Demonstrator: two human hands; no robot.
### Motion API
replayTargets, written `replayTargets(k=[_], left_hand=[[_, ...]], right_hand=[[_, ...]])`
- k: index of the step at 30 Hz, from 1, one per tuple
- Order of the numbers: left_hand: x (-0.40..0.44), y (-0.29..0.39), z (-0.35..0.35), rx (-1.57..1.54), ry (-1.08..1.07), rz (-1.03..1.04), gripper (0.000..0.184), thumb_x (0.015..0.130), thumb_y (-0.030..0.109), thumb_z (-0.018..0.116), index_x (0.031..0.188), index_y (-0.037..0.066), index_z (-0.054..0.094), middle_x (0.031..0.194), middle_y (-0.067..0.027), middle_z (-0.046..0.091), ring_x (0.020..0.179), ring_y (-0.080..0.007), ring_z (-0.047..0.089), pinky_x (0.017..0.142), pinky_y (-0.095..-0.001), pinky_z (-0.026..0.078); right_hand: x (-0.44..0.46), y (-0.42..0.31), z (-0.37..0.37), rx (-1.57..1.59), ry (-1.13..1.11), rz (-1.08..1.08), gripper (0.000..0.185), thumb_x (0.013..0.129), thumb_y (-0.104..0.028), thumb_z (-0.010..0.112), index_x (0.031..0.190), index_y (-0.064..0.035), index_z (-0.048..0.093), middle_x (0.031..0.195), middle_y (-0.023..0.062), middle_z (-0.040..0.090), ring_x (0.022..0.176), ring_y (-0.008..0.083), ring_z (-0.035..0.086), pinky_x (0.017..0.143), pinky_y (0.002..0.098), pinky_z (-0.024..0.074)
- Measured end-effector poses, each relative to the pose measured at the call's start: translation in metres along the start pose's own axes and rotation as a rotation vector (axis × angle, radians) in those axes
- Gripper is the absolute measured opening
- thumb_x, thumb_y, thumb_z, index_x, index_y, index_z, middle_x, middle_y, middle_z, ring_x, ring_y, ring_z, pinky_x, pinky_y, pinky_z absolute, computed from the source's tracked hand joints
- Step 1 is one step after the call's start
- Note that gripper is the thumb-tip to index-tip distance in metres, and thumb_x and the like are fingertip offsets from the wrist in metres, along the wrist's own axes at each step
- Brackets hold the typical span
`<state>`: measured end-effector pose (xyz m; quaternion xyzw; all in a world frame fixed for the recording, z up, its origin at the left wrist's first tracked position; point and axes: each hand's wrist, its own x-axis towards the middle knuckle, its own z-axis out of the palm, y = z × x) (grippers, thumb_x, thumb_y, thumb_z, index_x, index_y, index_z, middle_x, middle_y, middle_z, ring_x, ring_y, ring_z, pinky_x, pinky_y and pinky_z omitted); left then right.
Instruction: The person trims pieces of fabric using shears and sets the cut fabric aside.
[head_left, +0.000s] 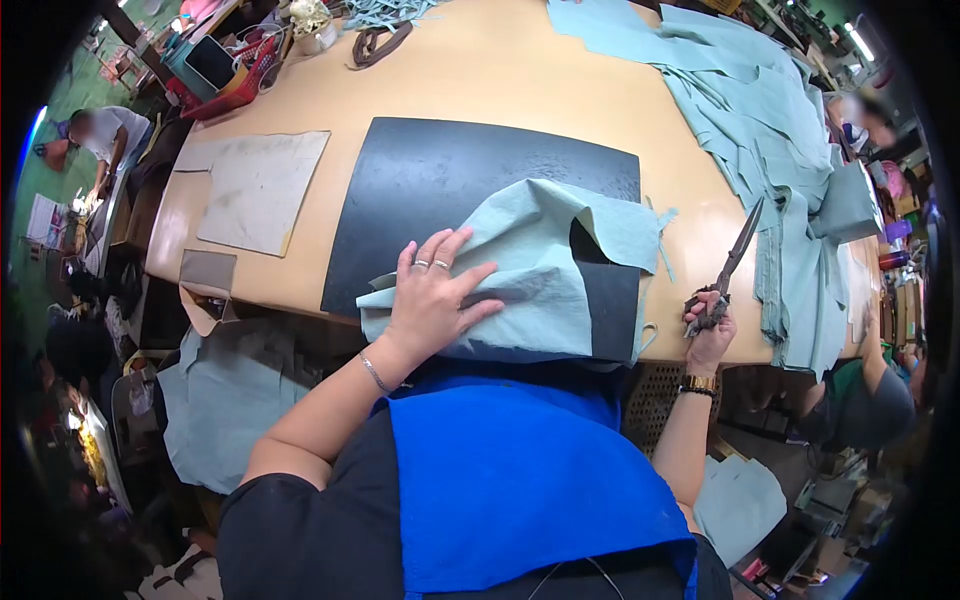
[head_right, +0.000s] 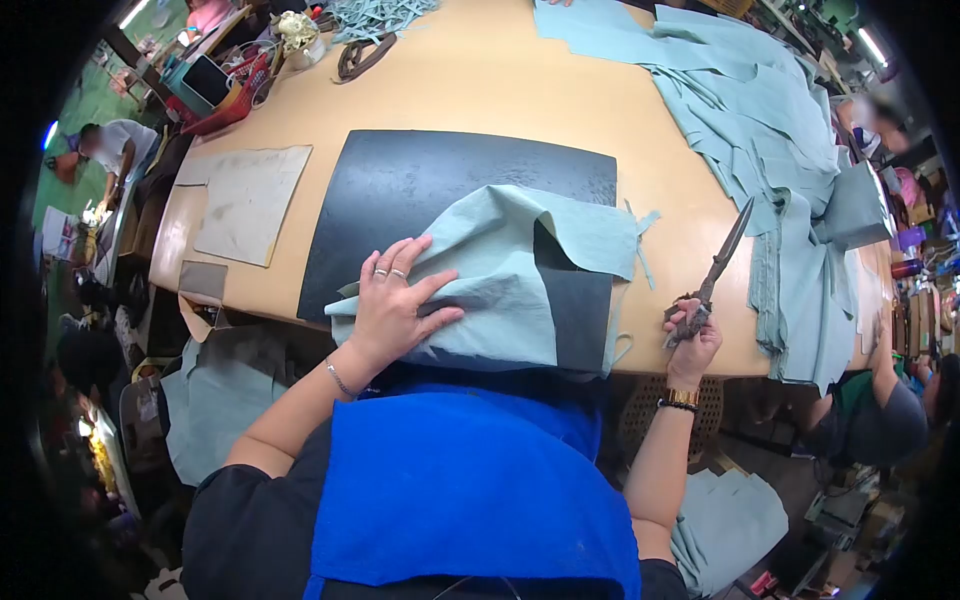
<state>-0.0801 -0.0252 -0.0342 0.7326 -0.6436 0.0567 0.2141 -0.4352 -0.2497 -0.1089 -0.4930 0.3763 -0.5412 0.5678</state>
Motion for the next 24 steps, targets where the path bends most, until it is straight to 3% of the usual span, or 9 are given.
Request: replayTargets(k=[5, 11, 12, 19, 22, 24], left_hand=[[-0.006, 0.003, -0.001, 0.12, 0.074, 0.091, 0.036, 0.072, 0.032, 0.073, 0.106, 0.023, 0.067, 0.125, -0.0028, 0.047, 0.113, -0.0216, 0.041, 0.092, -0.0393, 0.028], [-0.027, 0.023, -0.01, 0.119, -0.23, -0.059, 0.053, 0.085, 0.039, 0.06, 0.133, 0.019, 0.049, 0.142, -0.0119, 0.035, 0.132, -0.032, 0.031, 0.1, -0.0593, 0.025], [-0.025, 0.016, -0.006, 0.067, -0.3, -0.125, 0.065, 0.086, 0.049, 0.053, 0.141, 0.018, 0.037, 0.149, -0.0162, 0.026, 0.137, -0.0376, 0.023, 0.099, -0.0703, 0.018], [0.03, -0.082, -0.003, 0.17, -0.249, -0.126, 0.075, 0.081, 0.058, 0.053, 0.142, 0.017, 0.034, 0.15, -0.0156, 0.025, 0.139, -0.0387, 0.019, 0.102, -0.0708, 0.009], [0.067, -0.119, -0.003, 0.414, -0.31, -0.364, 0.075, 0.083, 0.061, 0.048, 0.142, 0.018, 0.034, 0.15, -0.0178, 0.024, 0.139, -0.0386, 0.018, 0.103, -0.0707, 0.007], [0.08, -0.104, 0.007, 0.298, -0.228, -0.506, 0.074, 0.084, 0.062, 0.045, 0.142, 0.019, 0.034, 0.15, -0.0197, 0.023, 0.139, -0.0386, 0.018, 0.102, -0.0708, 0.008]], right_hand=[[0.001, -0.002, 0.002, -0.01, 0.007, 0.015, 0.025, 0.09, -0.024, 0.064, 0.089, 0.0012, 0.062, 0.074, 0.0056, 0.061, 0.06, 0.0083, 0.057, 0.051, 0.021, 0.0486], [-0.003, -0.01, 0.012, -0.033, 0.036, 0.015, 0.028, 0.089, -0.027, 0.065, 0.086, 0.001, 0.063, 0.069, 0.0034, 0.059, 0.057, 0.0077, 0.055, 0.05, 0.0204, 0.047], [-0.003, -0.01, 0.012, -0.035, 0.044, 0.016, 0.028, 0.089, -0.027, 0.065, 0.086, 0.0009, 0.063, 0.068, 0.0034, 0.059, 0.056, 0.0079, 0.055, 0.05, 0.0203, 0.0468], [-0.003, -0.011, 0.013, -0.032, 0.045, 0.002, 0.027, 0.089, -0.026, 0.064, 0.086, 0.0007, 0.062, 0.069, 0.0039, 0.059, 0.056, 0.0085, 0.055, 0.05, 0.0202, 0.0464], [-0.004, -0.009, 0.008, -0.065, 0.037, 0.007, 0.026, 0.09, -0.025, 0.064, 0.087, 0.0008, 0.062, 0.071, 0.0043, 0.059, 0.056, 0.0085, 0.055, 0.05, 0.0207, 0.047], [-0.004, -0.009, 0.011, -0.084, 0.064, -0.011, 0.026, 0.089, -0.025, 0.064, 0.087, 0.0007, 0.062, 0.07, 0.0039, 0.059, 0.056, 0.0083, 0.055, 0.05, 0.0203, 0.0464]])
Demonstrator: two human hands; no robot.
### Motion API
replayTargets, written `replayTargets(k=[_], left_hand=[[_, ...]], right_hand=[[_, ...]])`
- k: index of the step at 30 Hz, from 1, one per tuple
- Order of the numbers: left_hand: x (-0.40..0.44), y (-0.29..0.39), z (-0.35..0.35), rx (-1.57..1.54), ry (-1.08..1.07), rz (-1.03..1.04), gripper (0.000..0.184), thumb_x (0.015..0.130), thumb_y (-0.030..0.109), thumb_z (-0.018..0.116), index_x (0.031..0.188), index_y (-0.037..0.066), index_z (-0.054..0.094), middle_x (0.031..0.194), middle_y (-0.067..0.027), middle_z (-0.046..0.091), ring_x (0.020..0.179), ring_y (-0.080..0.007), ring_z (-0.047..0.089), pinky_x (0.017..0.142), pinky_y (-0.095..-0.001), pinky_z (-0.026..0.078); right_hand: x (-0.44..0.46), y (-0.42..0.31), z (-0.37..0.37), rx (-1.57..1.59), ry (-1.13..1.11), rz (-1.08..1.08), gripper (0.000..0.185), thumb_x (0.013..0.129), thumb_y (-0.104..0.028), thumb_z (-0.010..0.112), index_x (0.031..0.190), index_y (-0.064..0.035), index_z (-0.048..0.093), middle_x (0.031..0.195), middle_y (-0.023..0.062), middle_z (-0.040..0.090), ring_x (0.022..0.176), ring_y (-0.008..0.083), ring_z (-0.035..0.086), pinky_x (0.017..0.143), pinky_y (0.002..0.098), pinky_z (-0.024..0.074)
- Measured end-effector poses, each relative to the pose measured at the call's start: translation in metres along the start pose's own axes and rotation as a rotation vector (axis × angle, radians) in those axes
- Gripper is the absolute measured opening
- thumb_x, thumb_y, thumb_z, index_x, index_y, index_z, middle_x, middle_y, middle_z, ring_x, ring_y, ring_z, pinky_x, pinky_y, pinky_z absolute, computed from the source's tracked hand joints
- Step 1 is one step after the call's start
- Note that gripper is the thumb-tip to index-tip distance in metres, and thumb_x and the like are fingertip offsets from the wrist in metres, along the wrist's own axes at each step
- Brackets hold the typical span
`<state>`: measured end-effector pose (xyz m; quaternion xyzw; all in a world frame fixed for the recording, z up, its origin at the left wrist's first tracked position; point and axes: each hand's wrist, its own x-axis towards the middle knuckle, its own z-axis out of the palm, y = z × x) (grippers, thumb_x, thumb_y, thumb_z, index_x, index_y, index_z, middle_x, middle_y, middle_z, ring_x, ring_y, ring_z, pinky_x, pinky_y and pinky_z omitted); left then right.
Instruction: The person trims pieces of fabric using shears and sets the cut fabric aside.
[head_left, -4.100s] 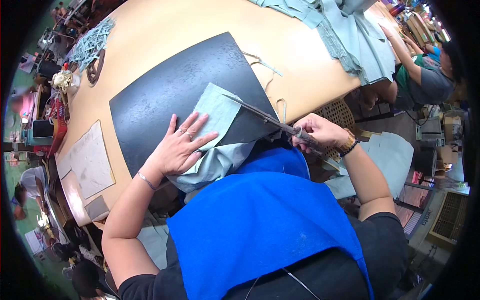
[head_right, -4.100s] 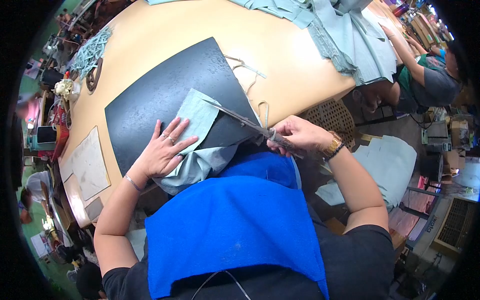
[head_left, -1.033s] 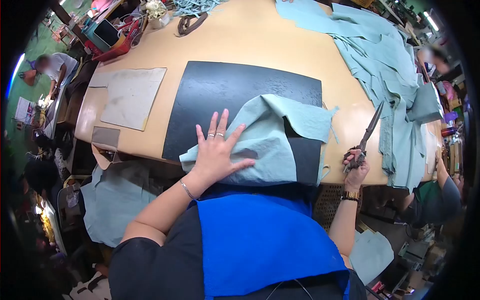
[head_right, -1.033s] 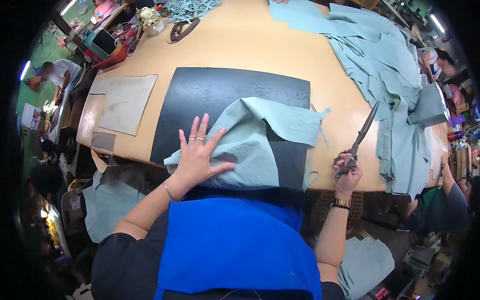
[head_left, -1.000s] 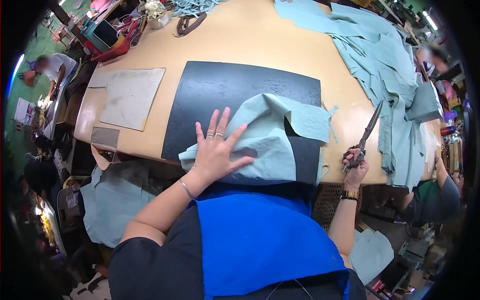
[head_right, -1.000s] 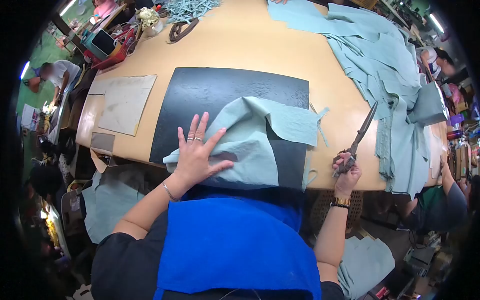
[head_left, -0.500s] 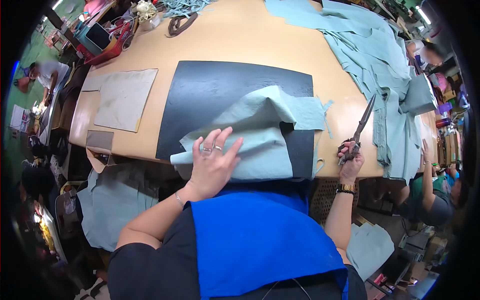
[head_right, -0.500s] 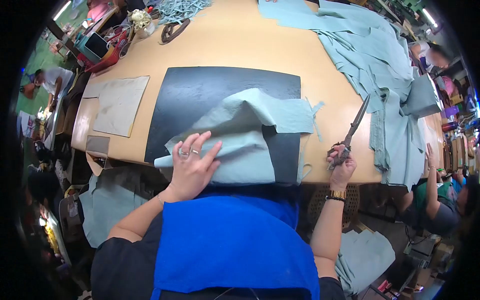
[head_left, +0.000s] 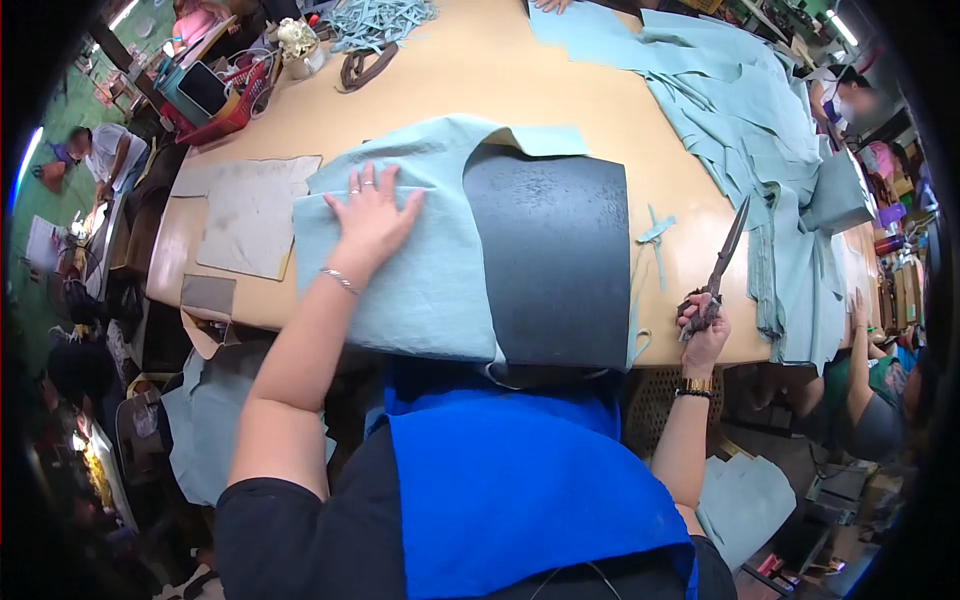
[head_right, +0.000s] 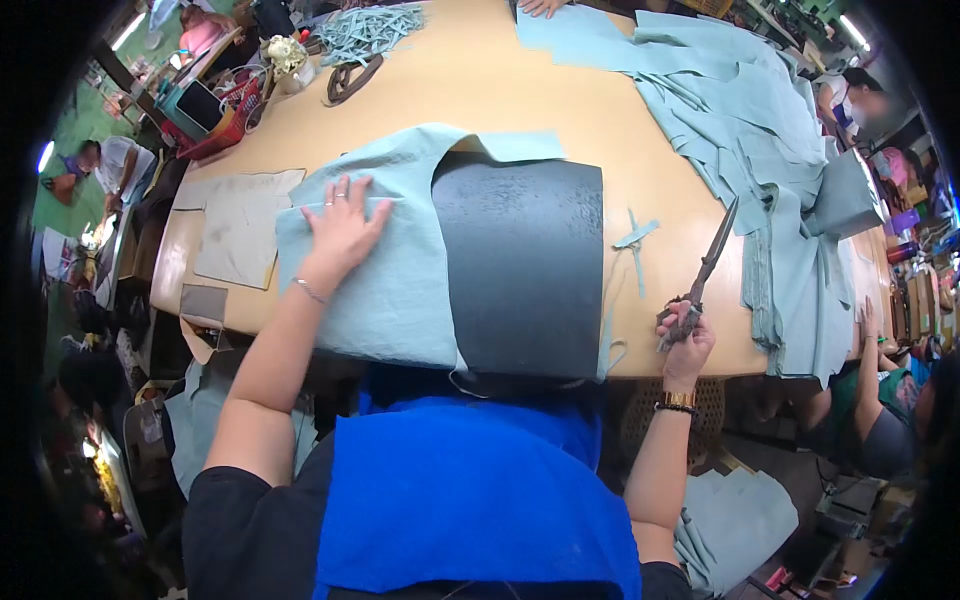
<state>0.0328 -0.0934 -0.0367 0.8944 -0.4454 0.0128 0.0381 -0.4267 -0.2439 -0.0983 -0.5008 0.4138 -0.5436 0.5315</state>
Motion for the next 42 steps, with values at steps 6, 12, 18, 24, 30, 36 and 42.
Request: replayTargets(k=[6, 12, 18, 24, 30, 36, 42], left_hand=[[-0.021, 0.057, 0.002, -0.09, -0.074, 0.686, 0.084, 0.074, 0.07, 0.055, 0.141, 0.022, 0.036, 0.15, -0.0174, 0.022, 0.14, -0.0338, 0.019, 0.105, -0.0665, 0.013], [-0.035, 0.047, -0.016, -0.053, 0.066, 0.815, 0.088, 0.071, 0.07, 0.059, 0.141, 0.022, 0.037, 0.151, -0.0114, 0.023, 0.14, -0.0303, 0.021, 0.106, -0.0628, 0.014], [-0.065, 0.022, -0.004, -0.044, -0.066, 0.276, 0.087, 0.074, 0.067, 0.057, 0.143, 0.019, 0.033, 0.152, -0.014, 0.02, 0.14, -0.0356, 0.015, 0.105, -0.0659, 0.011], [-0.011, -0.04, -0.005, 0.004, -0.05, 0.44, 0.087, 0.074, 0.065, 0.058, 0.145, 0.023, 0.031, 0.153, -0.0115, 0.018, 0.141, -0.035, 0.016, 0.107, -0.0641, 0.01], [0.006, -0.047, -0.001, 0.011, -0.048, 0.513, 0.085, 0.074, 0.065, 0.056, 0.145, 0.024, 0.031, 0.154, -0.0106, 0.018, 0.141, -0.0347, 0.016, 0.108, -0.062, 0.01], [0.004, -0.046, -0.002, 0.025, -0.04, 0.503, 0.085, 0.075, 0.065, 0.056, 0.145, 0.024, 0.031, 0.153, -0.0101, 0.019, 0.141, -0.033, 0.016, 0.109, -0.0607, 0.009], [0.002, -0.043, -0.007, 0.032, -0.059, 0.479, 0.082, 0.076, 0.064, 0.055, 0.144, 0.023, 0.032, 0.153, -0.011, 0.019, 0.141, -0.0328, 0.015, 0.108, -0.0614, 0.01]], right_hand=[[0.0, -0.003, 0.002, 0.056, -0.02, 0.047, 0.028, 0.089, -0.027, 0.065, 0.087, 0.0008, 0.063, 0.068, 0.0034, 0.059, 0.056, 0.0086, 0.055, 0.05, 0.02, 0.0463], [-0.002, -0.004, 0.001, 0.07, -0.031, 0.058, 0.021, 0.089, -0.02, 0.064, 0.091, 0.0013, 0.062, 0.073, 0.0051, 0.061, 0.061, 0.0092, 0.058, 0.053, 0.0208, 0.0492], [-0.003, -0.001, -0.004, 0.05, -0.053, 0.055, 0.019, 0.09, -0.017, 0.062, 0.094, 0.0012, 0.062, 0.079, 0.0065, 0.062, 0.063, 0.0084, 0.059, 0.055, 0.021, 0.0507], [-0.003, -0.002, 0.0, 0.059, -0.051, 0.04, 0.02, 0.09, -0.019, 0.062, 0.092, 0.0012, 0.062, 0.079, 0.0067, 0.063, 0.061, 0.0081, 0.058, 0.054, 0.0214, 0.0505], [-0.003, -0.006, 0.002, 0.079, -0.034, 0.062, 0.021, 0.09, -0.02, 0.063, 0.091, 0.0009, 0.062, 0.077, 0.0062, 0.063, 0.06, 0.0082, 0.058, 0.053, 0.021, 0.0496], [-0.003, -0.007, 0.003, 0.064, -0.038, 0.071, 0.023, 0.089, -0.022, 0.064, 0.091, 0.0004, 0.062, 0.072, 0.0044, 0.062, 0.056, 0.0079, 0.057, 0.052, 0.0198, 0.0483], [-0.002, -0.007, 0.004, 0.068, -0.02, 0.064, 0.024, 0.089, -0.024, 0.064, 0.092, 0.0004, 0.062, 0.072, 0.0044, 0.062, 0.056, 0.0076, 0.057, 0.051, 0.0196, 0.0479]])
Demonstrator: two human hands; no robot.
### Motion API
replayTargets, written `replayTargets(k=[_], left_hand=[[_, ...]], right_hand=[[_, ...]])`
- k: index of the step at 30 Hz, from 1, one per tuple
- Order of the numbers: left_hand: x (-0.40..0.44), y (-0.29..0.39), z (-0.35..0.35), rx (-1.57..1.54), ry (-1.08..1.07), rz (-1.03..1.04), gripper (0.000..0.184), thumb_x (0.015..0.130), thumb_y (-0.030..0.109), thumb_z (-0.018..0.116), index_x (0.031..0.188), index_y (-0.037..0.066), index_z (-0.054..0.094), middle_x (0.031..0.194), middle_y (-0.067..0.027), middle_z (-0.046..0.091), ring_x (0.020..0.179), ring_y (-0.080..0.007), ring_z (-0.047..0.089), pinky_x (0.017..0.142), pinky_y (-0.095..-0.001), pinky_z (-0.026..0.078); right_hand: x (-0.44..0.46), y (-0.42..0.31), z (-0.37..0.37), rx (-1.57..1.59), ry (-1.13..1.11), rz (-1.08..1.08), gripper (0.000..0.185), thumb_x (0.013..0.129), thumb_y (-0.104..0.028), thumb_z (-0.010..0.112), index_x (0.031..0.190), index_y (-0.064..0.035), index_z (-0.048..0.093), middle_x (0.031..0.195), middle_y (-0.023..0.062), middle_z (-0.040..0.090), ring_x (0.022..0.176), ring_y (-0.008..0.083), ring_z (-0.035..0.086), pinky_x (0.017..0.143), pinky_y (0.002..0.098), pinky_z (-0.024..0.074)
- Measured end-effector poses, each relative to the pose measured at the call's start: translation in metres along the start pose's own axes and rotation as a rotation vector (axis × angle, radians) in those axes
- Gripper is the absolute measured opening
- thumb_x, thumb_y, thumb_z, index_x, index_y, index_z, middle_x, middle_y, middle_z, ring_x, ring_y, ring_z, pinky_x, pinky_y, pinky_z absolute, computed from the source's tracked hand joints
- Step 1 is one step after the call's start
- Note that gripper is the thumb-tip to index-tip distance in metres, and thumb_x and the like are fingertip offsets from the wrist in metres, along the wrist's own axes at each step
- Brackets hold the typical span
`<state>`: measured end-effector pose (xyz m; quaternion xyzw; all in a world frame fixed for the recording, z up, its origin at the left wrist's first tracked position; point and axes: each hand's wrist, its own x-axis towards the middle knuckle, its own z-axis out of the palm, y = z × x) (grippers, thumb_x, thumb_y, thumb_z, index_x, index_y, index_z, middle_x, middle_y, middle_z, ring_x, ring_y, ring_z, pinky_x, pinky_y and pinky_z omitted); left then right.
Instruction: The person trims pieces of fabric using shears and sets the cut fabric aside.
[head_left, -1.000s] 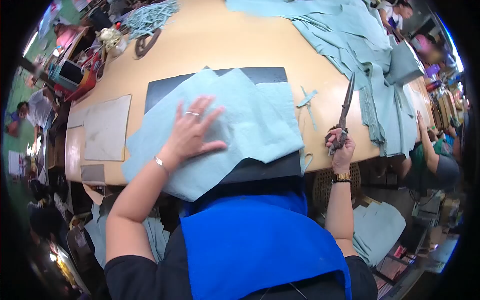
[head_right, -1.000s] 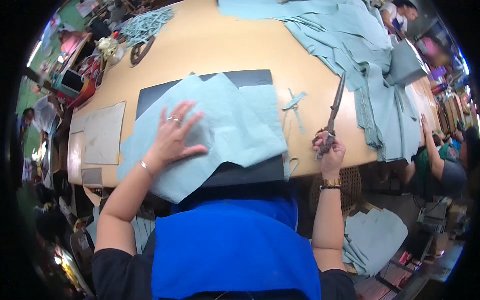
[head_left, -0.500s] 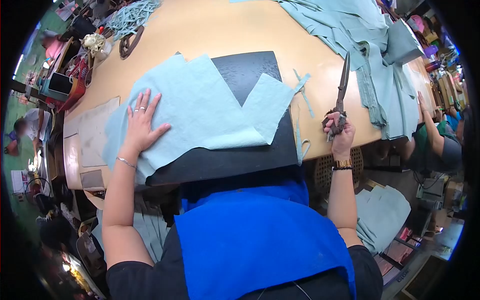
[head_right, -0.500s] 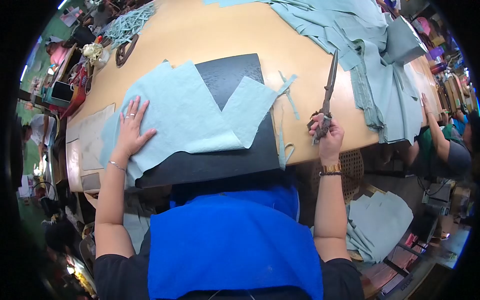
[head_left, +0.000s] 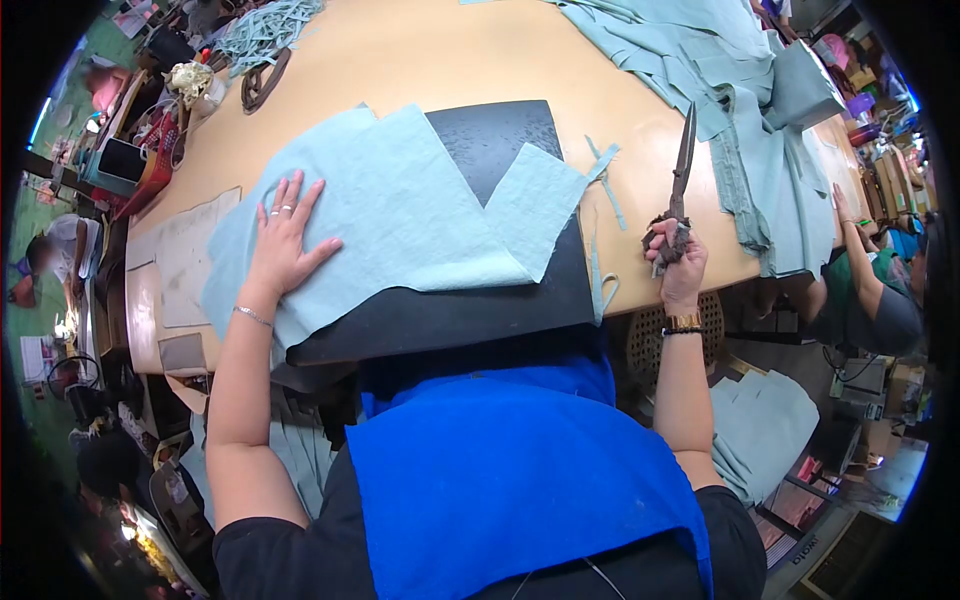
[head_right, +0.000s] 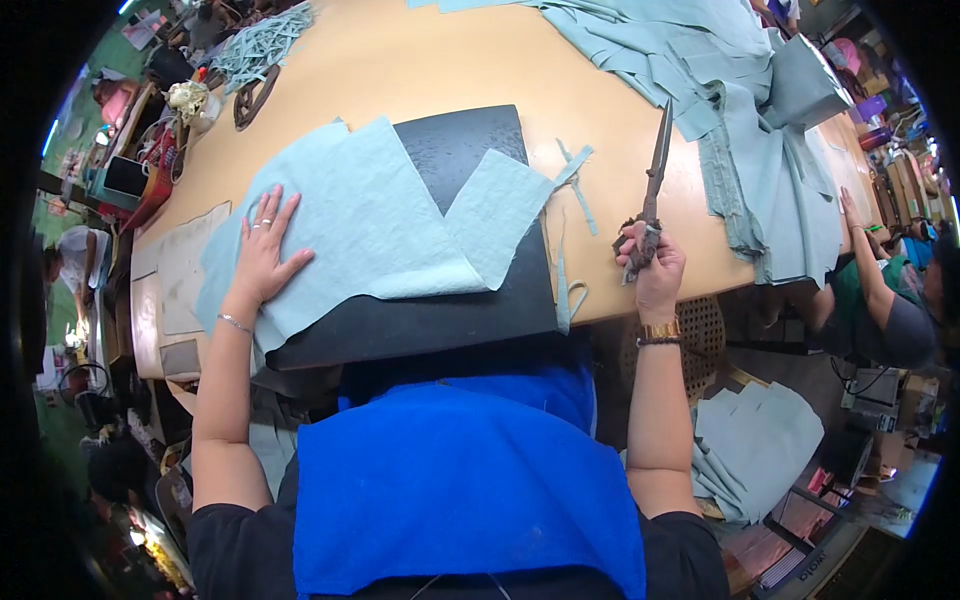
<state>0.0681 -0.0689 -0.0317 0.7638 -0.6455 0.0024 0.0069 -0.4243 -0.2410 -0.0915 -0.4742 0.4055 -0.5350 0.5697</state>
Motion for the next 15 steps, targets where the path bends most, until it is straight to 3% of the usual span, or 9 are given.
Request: replayTargets(k=[2, 5, 8, 10, 13, 14, 15], left_hand=[[0.0, 0.008, -0.004, 0.008, -0.012, -0.043, 0.081, 0.078, 0.064, 0.054, 0.144, 0.023, 0.032, 0.153, -0.0124, 0.019, 0.141, -0.0332, 0.014, 0.108, -0.0623, 0.01], [0.004, 0.041, 0.01, 0.003, 0.136, -0.103, 0.081, 0.078, 0.064, 0.054, 0.144, 0.022, 0.032, 0.152, -0.015, 0.02, 0.141, -0.0342, 0.014, 0.107, -0.0644, 0.011], [-0.005, 0.121, -0.014, -0.117, 0.146, 0.152, 0.074, 0.083, 0.061, 0.051, 0.145, 0.024, 0.032, 0.153, -0.0122, 0.021, 0.141, -0.0343, 0.016, 0.105, -0.065, 0.014], [-0.006, 0.159, -0.018, -0.191, 0.193, 0.276, 0.06, 0.084, 0.053, 0.056, 0.134, 0.02, 0.048, 0.149, -0.0128, 0.029, 0.139, -0.0327, 0.024, 0.105, -0.0632, 0.018], [0.004, 0.181, -0.005, -0.275, 0.187, 0.458, 0.041, 0.083, 0.043, 0.063, 0.112, 0.014, 0.061, 0.139, -0.0118, 0.044, 0.132, -0.0305, 0.037, 0.103, -0.0598, 0.025], [0.009, 0.183, -0.005, -0.294, 0.201, 0.49, 0.025, 0.087, 0.032, 0.063, 0.095, 0.009, 0.062, 0.129, -0.0084, 0.054, 0.126, -0.0254, 0.046, 0.104, -0.0491, 0.031], [0.013, 0.182, -0.006, -0.646, 0.05, 0.327, 0.026, 0.089, 0.033, 0.06, 0.095, 0.008, 0.061, 0.127, -0.0076, 0.055, 0.125, -0.0244, 0.047, 0.103, -0.046, 0.032]], right_hand=[[0.001, 0.001, 0.0, 0.002, -0.004, -0.001, 0.025, 0.089, -0.024, 0.064, 0.091, 0.0003, 0.062, 0.072, 0.0044, 0.062, 0.056, 0.0074, 0.057, 0.051, 0.0195, 0.0478], [0.001, 0.0, -0.001, 0.0, 0.0, 0.01, 0.025, 0.089, -0.025, 0.064, 0.09, 0.0002, 0.062, 0.071, 0.0042, 0.061, 0.055, 0.0073, 0.057, 0.051, 0.0193, 0.0477], [0.001, -0.002, 0.002, -0.018, 0.01, 0.011, 0.026, 0.089, -0.026, 0.065, 0.088, -0.0001, 0.063, 0.07, 0.0038, 0.061, 0.054, 0.0068, 0.056, 0.05, 0.019, 0.0473], [0.002, -0.001, 0.0, -0.028, 0.003, 0.011, 0.025, 0.089, -0.025, 0.065, 0.088, 0.0, 0.062, 0.07, 0.0039, 0.061, 0.055, 0.0068, 0.057, 0.05, 0.0192, 0.0474], [0.001, 0.002, 0.0, -0.007, 0.011, -0.007, 0.024, 0.089, -0.024, 0.064, 0.089, 0.0005, 0.062, 0.073, 0.0048, 0.062, 0.056, 0.0071, 0.057, 0.05, 0.0201, 0.0481], [0.002, 0.002, 0.0, 0.005, 0.018, -0.017, 0.024, 0.09, -0.023, 0.064, 0.089, 0.0007, 0.062, 0.074, 0.0052, 0.062, 0.057, 0.0072, 0.057, 0.05, 0.0204, 0.0484], [0.002, 0.003, -0.001, 0.006, 0.01, -0.005, 0.024, 0.09, -0.023, 0.063, 0.089, 0.0008, 0.062, 0.076, 0.0057, 0.063, 0.058, 0.0073, 0.058, 0.05, 0.0206, 0.0489]])
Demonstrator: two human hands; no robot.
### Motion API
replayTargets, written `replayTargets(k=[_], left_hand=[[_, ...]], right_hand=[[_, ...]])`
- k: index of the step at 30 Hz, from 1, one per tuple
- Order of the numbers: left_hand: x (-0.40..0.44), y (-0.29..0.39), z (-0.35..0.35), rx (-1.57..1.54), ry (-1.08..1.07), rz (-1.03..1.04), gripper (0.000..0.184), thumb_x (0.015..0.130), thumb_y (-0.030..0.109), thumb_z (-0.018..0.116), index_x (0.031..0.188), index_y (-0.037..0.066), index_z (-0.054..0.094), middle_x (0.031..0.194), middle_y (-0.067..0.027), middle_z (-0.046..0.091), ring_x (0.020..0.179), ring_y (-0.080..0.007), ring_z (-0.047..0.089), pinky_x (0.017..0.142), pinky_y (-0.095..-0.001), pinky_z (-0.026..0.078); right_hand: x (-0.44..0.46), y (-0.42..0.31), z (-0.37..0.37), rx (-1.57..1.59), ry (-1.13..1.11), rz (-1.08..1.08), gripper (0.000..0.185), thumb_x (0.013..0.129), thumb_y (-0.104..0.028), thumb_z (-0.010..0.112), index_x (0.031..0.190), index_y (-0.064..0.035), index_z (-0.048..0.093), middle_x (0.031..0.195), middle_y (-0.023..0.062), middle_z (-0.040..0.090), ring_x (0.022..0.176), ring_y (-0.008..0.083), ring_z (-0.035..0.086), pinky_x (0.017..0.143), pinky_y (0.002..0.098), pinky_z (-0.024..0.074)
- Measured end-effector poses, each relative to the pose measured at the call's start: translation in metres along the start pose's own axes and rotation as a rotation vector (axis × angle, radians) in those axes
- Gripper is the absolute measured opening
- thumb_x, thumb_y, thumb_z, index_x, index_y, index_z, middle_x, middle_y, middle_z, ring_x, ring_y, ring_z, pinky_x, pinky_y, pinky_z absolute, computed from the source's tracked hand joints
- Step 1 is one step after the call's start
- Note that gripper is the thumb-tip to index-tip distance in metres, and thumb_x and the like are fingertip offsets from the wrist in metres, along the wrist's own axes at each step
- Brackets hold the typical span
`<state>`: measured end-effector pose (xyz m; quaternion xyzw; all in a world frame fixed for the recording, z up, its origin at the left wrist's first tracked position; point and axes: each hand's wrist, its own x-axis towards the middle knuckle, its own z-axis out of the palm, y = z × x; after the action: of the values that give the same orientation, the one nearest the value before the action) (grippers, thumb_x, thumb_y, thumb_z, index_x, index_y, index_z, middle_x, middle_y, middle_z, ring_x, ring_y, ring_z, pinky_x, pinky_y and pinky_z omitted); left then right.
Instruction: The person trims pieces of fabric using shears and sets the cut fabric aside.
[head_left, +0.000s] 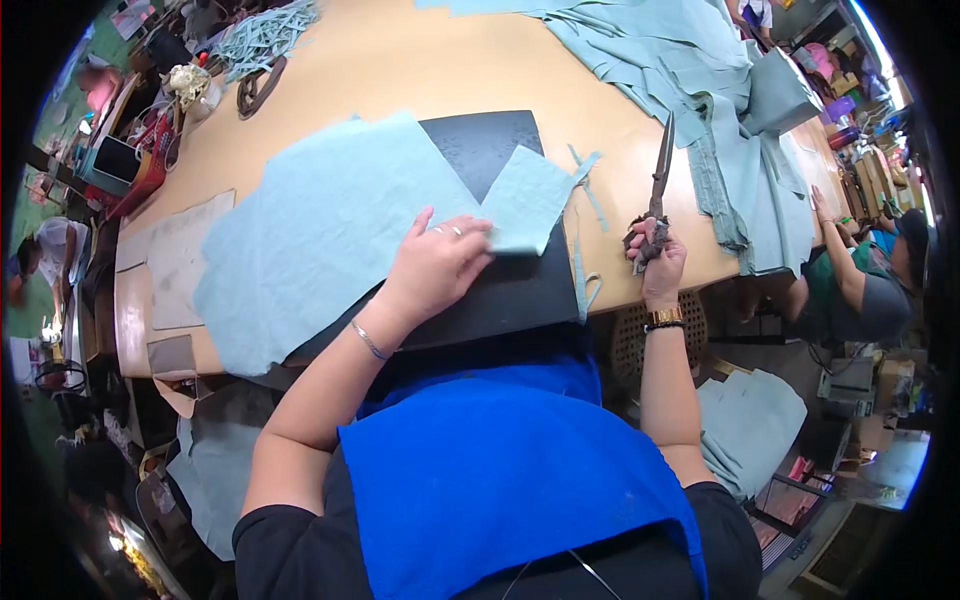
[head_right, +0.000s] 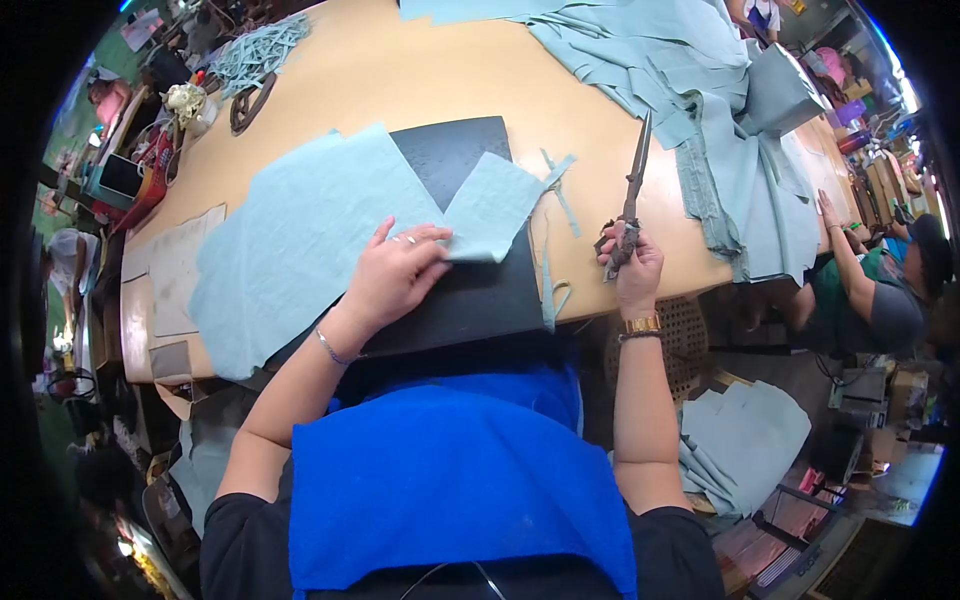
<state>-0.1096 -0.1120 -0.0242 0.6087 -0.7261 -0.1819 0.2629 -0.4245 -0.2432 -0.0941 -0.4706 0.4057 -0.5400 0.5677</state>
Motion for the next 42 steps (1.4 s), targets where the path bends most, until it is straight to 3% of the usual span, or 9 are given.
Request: replayTargets(k=[3, 7, 10, 11, 14, 23, 31, 34, 42], left_hand=[[0.006, -0.009, -0.016, -0.65, -0.047, -0.378, 0.033, 0.094, 0.039, 0.05, 0.102, 0.008, 0.058, 0.125, -0.008, 0.055, 0.124, -0.0236, 0.047, 0.103, -0.0408, 0.033], [0.004, -0.051, -0.052, -0.398, 0.098, -0.257, 0.056, 0.093, 0.054, 0.038, 0.126, 0.011, 0.052, 0.134, -0.0154, 0.047, 0.128, -0.0287, 0.041, 0.105, -0.044, 0.03], [-0.016, -0.07, -0.033, 0.649, 0.054, -0.297, 0.07, 0.086, 0.062, 0.046, 0.14, 0.018, 0.039, 0.147, -0.0143, 0.032, 0.137, -0.0316, 0.026, 0.107, -0.0592, 0.019], [-0.015, -0.087, -0.038, 0.566, 0.025, -0.354, 0.08, 0.079, 0.066, 0.051, 0.144, 0.024, 0.031, 0.153, -0.0118, 0.02, 0.141, -0.0321, 0.016, 0.104, -0.0691, 0.009], [-0.004, -0.136, -0.062, 0.62, 0.093, -0.408, 0.078, 0.08, 0.066, 0.05, 0.144, 0.025, 0.032, 0.152, -0.0123, 0.021, 0.141, -0.0323, 0.016, 0.105, -0.0671, 0.01], [0.01, -0.172, -0.091, 0.59, 0.15, -0.257, 0.071, 0.085, 0.061, 0.047, 0.144, 0.024, 0.032, 0.152, -0.0122, 0.022, 0.141, -0.0332, 0.016, 0.107, -0.0635, 0.011], [-0.056, -0.011, -0.032, 0.372, -0.116, 0.245, 0.071, 0.077, 0.05, 0.066, 0.137, 0.021, 0.043, 0.148, -0.01, 0.031, 0.137, -0.0329, 0.027, 0.107, -0.0593, 0.021], [-0.077, 0.01, -0.014, 0.269, -0.274, 0.254, 0.069, 0.075, 0.047, 0.069, 0.135, 0.022, 0.046, 0.146, -0.0089, 0.035, 0.135, -0.0313, 0.032, 0.105, -0.0551, 0.03], [-0.071, 0.011, 0.006, -0.067, -0.096, 0.077, 0.036, 0.089, 0.012, 0.055, 0.125, 0.016, 0.056, 0.137, -0.0099, 0.049, 0.129, -0.0298, 0.043, 0.103, -0.0494, 0.035]], right_hand=[[0.001, 0.001, -0.002, -0.01, 0.007, 0.021, 0.024, 0.089, -0.022, 0.064, 0.091, 0.0015, 0.062, 0.082, 0.0076, 0.064, 0.059, 0.008, 0.058, 0.051, 0.0212, 0.0505], [0.002, 0.003, -0.002, -0.001, 0.006, 0.014, 0.023, 0.089, -0.021, 0.064, 0.092, 0.0019, 0.062, 0.082, 0.0078, 0.064, 0.06, 0.0083, 0.058, 0.051, 0.0211, 0.0502], [0.001, 0.003, -0.002, 0.003, 0.003, 0.018, 0.024, 0.089, -0.021, 0.064, 0.093, 0.0022, 0.062, 0.082, 0.0079, 0.064, 0.06, 0.0085, 0.059, 0.051, 0.0211, 0.0502], [0.002, 0.003, -0.002, 0.022, -0.004, 0.017, 0.024, 0.089, -0.021, 0.064, 0.094, 0.0022, 0.062, 0.083, 0.008, 0.064, 0.06, 0.0085, 0.059, 0.051, 0.0211, 0.0503], [0.001, 0.003, -0.008, -0.016, -0.018, 0.036, 0.024, 0.089, -0.021, 0.064, 0.094, 0.0022, 0.062, 0.084, 0.0081, 0.064, 0.06, 0.0084, 0.059, 0.051, 0.0209, 0.0504], [0.002, 0.002, -0.004, 0.029, -0.001, 0.053, 0.023, 0.089, -0.021, 0.064, 0.093, 0.0016, 0.062, 0.082, 0.0075, 0.063, 0.06, 0.0082, 0.058, 0.051, 0.0214, 0.0509], [-0.018, -0.022, 0.003, 0.074, -0.076, 0.101, 0.022, 0.092, -0.021, 0.059, 0.089, 0.001, 0.061, 0.072, 0.0057, 0.061, 0.055, 0.0101, 0.057, 0.049, 0.0236, 0.0467], [-0.062, -0.054, 0.005, 0.015, -0.208, 0.228, 0.025, 0.091, -0.023, 0.059, 0.085, 0.0012, 0.061, 0.068, 0.005, 0.061, 0.055, 0.0101, 0.057, 0.05, 0.0233, 0.047], [-0.139, -0.091, 0.008, -0.21, -0.725, 0.832, 0.024, 0.084, -0.023, 0.067, 0.081, 0.0008, 0.063, 0.067, 0.0041, 0.061, 0.059, 0.009, 0.058, 0.054, 0.0231, 0.0482]])
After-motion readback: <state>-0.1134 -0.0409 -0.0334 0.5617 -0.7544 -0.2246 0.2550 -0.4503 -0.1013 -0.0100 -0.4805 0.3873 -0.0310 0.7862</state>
